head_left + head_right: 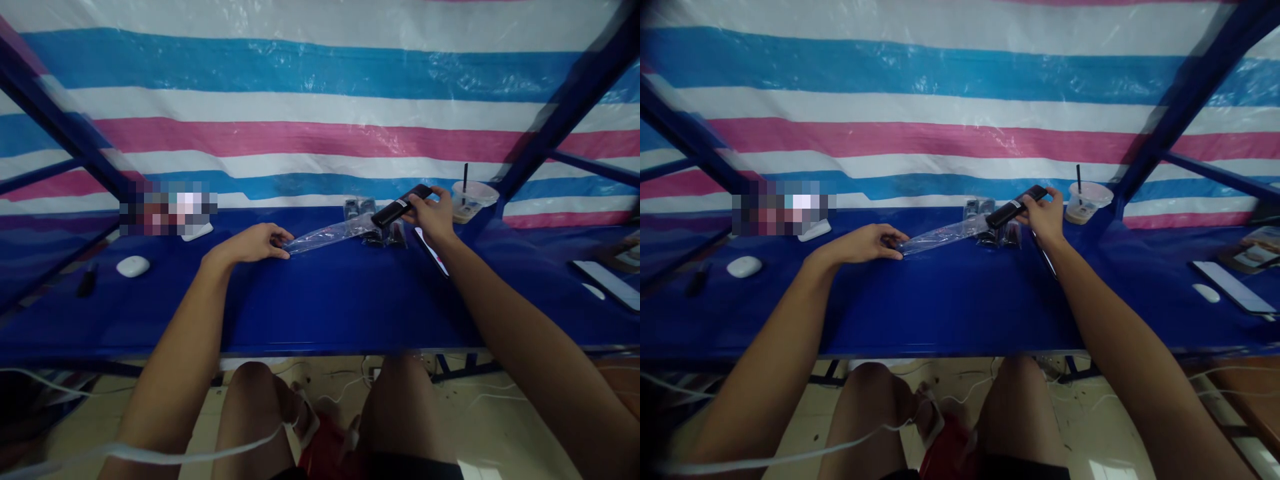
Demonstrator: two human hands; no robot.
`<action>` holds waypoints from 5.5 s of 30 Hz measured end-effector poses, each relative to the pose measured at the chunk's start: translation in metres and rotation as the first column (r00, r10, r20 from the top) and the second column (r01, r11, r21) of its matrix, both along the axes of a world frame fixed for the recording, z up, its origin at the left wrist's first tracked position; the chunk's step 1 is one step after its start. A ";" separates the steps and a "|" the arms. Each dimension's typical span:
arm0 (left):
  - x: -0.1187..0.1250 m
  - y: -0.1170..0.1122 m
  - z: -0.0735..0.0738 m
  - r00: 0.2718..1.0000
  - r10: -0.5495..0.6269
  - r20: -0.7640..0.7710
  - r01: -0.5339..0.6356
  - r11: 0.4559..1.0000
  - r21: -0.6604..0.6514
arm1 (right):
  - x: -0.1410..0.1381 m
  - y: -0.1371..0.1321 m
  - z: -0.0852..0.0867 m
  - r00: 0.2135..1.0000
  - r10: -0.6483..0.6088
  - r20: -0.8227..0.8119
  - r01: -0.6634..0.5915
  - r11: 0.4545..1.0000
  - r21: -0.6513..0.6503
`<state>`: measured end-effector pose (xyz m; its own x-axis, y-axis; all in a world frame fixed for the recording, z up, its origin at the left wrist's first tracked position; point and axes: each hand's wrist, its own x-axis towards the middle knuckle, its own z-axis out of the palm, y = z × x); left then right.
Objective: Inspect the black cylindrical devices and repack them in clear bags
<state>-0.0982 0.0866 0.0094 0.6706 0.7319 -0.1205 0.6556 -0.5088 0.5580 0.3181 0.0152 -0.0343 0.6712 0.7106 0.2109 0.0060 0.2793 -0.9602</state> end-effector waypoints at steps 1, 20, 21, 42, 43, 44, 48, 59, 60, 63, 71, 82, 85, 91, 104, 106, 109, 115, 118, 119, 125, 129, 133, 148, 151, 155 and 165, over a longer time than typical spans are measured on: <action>0.000 0.000 0.000 1.000 -0.003 0.000 0.003 1.000 0.001 | 0.001 0.000 -0.001 1.000 0.001 0.004 -0.001 1.000 -0.006; 0.010 -0.007 -0.001 0.998 -0.003 0.058 -0.001 0.998 0.068 | -0.006 -0.004 0.000 0.997 0.083 -0.003 -0.083 0.996 -0.028; 0.011 -0.007 -0.002 0.998 -0.004 0.061 0.000 0.998 0.070 | -0.008 -0.004 0.000 0.996 0.090 -0.003 -0.090 0.996 -0.029; 0.023 -0.019 0.001 0.998 -0.032 0.061 0.027 0.995 0.094 | -0.037 -0.013 -0.003 0.959 0.144 0.242 -0.109 0.982 -0.152; 0.023 -0.019 0.001 0.998 -0.031 0.057 0.026 0.995 0.091 | -0.037 -0.013 -0.002 0.959 0.158 0.236 -0.124 0.981 -0.152; 0.023 -0.019 0.001 0.998 -0.029 0.054 0.024 0.996 0.090 | -0.037 -0.013 -0.001 0.958 0.171 0.228 -0.138 0.979 -0.151; 0.023 -0.018 0.001 0.999 -0.027 0.039 0.023 0.995 0.102 | -0.037 -0.014 0.003 0.957 0.212 0.198 -0.186 0.972 -0.141; 0.025 -0.020 0.001 0.999 -0.019 0.039 0.015 0.996 0.084 | -0.040 -0.016 0.004 0.922 0.253 0.294 -0.220 0.965 -0.143; 0.025 -0.020 0.001 0.999 -0.018 0.038 0.015 0.996 0.082 | -0.040 -0.018 0.006 0.913 0.255 0.318 -0.217 0.964 -0.151; 0.025 -0.020 0.001 0.999 -0.024 0.032 0.021 0.996 0.083 | -0.040 -0.021 0.010 0.879 0.260 0.400 -0.202 0.962 -0.182; 0.026 -0.021 0.002 0.999 -0.026 0.033 0.022 0.995 0.096 | -0.041 -0.024 0.010 0.840 0.272 0.469 -0.167 0.953 -0.255; 0.027 -0.023 0.003 1.000 -0.018 0.014 0.016 0.997 0.077 | -0.052 -0.032 0.017 0.814 0.336 0.474 -0.221 0.934 -0.282; 0.026 -0.022 0.002 1.000 -0.016 0.017 0.015 0.997 0.077 | -0.050 -0.033 0.018 0.762 0.336 0.553 -0.196 0.934 -0.297; 0.026 -0.021 0.000 0.999 -0.021 0.032 0.019 0.996 0.083 | -0.050 -0.035 0.019 0.665 0.275 0.694 -0.112 0.956 -0.271; 0.035 -0.030 0.001 0.998 -0.060 0.022 0.057 0.994 0.098 | -0.058 -0.035 0.014 0.658 0.151 0.738 -0.079 0.988 -0.131; 0.037 -0.032 0.001 0.997 -0.073 0.015 0.071 0.990 0.122 | -0.061 -0.037 0.016 0.697 0.193 0.691 -0.135 0.981 -0.138; 0.041 -0.036 0.002 0.994 -0.110 -0.008 0.110 0.975 0.195 | -0.064 -0.041 0.020 0.741 0.263 0.617 -0.212 0.965 -0.158; 0.046 -0.049 0.011 0.994 -0.113 0.007 0.113 0.993 0.034 | -0.063 -0.042 0.021 0.756 0.424 0.499 -0.391 0.904 -0.175; 0.049 -0.054 0.016 0.982 -0.182 0.054 0.188 0.973 -0.137 | -0.067 -0.042 0.018 0.711 0.552 0.437 -0.530 0.828 -0.184; 0.051 -0.056 0.015 0.975 -0.204 0.092 0.217 0.962 -0.169 | -0.069 -0.042 0.016 0.688 0.598 0.411 -0.578 0.794 -0.187; 0.074 -0.059 -0.005 0.938 -0.093 0.335 0.169 0.964 -0.206 | -0.088 -0.049 0.015 0.541 0.792 0.285 -0.764 0.604 -0.228; 0.086 -0.062 -0.014 0.899 0.035 0.438 0.130 0.931 -0.341 | -0.093 -0.055 0.022 0.455 0.847 0.273 -0.816 0.520 -0.253; 0.087 -0.066 -0.013 0.874 0.115 0.472 0.114 0.896 -0.429 | -0.094 -0.058 0.025 0.484 0.817 0.312 -0.784 0.564 -0.260; 0.088 -0.065 -0.009 0.783 0.365 0.504 -0.098 0.872 -0.479 | -0.094 -0.049 0.024 0.700 0.713 -0.029 -0.682 0.657 -0.321; 0.090 -0.066 -0.012 0.744 0.386 0.546 -0.105 0.874 -0.475 | -0.101 -0.055 0.024 0.571 0.810 -0.135 -0.795 0.505 -0.335; 0.092 -0.066 -0.017 0.723 0.369 0.583 -0.080 0.884 -0.461 | -0.103 -0.055 0.020 0.519 0.839 -0.161 -0.836 0.459 -0.300; 0.090 -0.066 -0.011 0.703 0.403 0.586 0.068 0.782 -0.620 | -0.097 -0.051 0.018 0.654 0.757 -0.012 -0.743 0.639 -0.200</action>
